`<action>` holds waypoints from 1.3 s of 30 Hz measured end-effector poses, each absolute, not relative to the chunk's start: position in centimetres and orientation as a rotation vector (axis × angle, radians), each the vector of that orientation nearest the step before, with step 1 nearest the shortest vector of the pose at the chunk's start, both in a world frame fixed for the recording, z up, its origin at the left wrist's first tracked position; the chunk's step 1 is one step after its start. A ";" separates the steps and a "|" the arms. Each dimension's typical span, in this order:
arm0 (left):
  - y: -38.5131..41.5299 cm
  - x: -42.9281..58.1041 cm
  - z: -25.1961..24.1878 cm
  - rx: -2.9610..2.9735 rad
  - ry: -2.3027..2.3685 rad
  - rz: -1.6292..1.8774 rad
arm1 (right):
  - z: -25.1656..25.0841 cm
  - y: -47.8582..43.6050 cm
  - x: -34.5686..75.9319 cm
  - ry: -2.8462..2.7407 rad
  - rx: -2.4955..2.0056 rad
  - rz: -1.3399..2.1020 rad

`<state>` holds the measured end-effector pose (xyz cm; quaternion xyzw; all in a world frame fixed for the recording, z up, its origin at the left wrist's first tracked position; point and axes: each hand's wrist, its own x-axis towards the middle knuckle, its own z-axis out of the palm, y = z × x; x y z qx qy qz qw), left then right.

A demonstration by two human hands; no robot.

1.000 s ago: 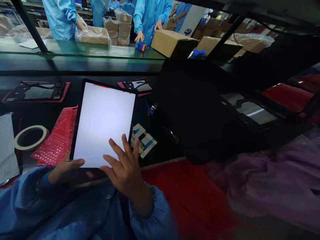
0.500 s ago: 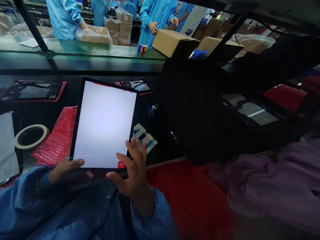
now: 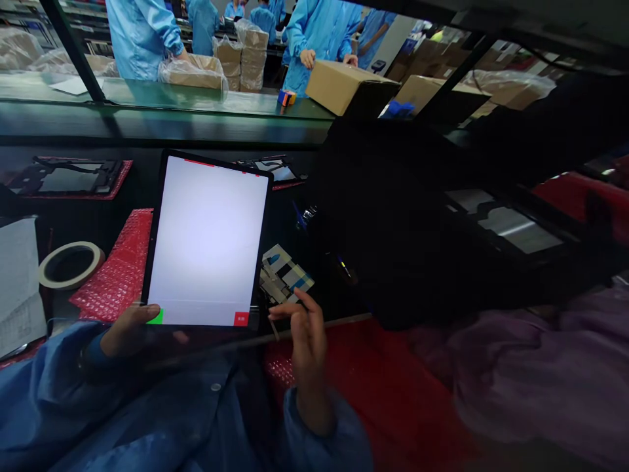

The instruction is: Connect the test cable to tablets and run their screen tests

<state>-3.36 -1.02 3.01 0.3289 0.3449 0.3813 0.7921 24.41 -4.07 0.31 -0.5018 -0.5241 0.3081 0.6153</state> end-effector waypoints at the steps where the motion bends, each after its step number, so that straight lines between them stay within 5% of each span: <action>1: -1.0 -3.3 3.0 0.699 0.740 0.828 | 0.7 -4.2 24.5 -1.214 -1.097 0.844; 9: -0.9 -3.2 3.2 0.660 0.773 0.855 | 3.3 -3.2 23.2 -1.266 -0.840 1.393; 16: -0.7 -3.0 2.9 0.661 0.678 0.870 | 3.9 -0.5 19.9 -1.048 -0.766 1.006; 26: -1.4 -2.5 1.8 0.457 0.494 0.928 | 2.3 -3.9 13.2 -2.193 -0.908 -0.252; 31: -1.5 -2.5 1.9 0.433 0.541 0.967 | 2.2 -3.8 12.6 -2.207 -0.939 -0.264; 39: -0.5 -3.1 2.7 0.649 0.637 1.075 | 0.1 0.4 21.7 -1.419 -1.395 0.144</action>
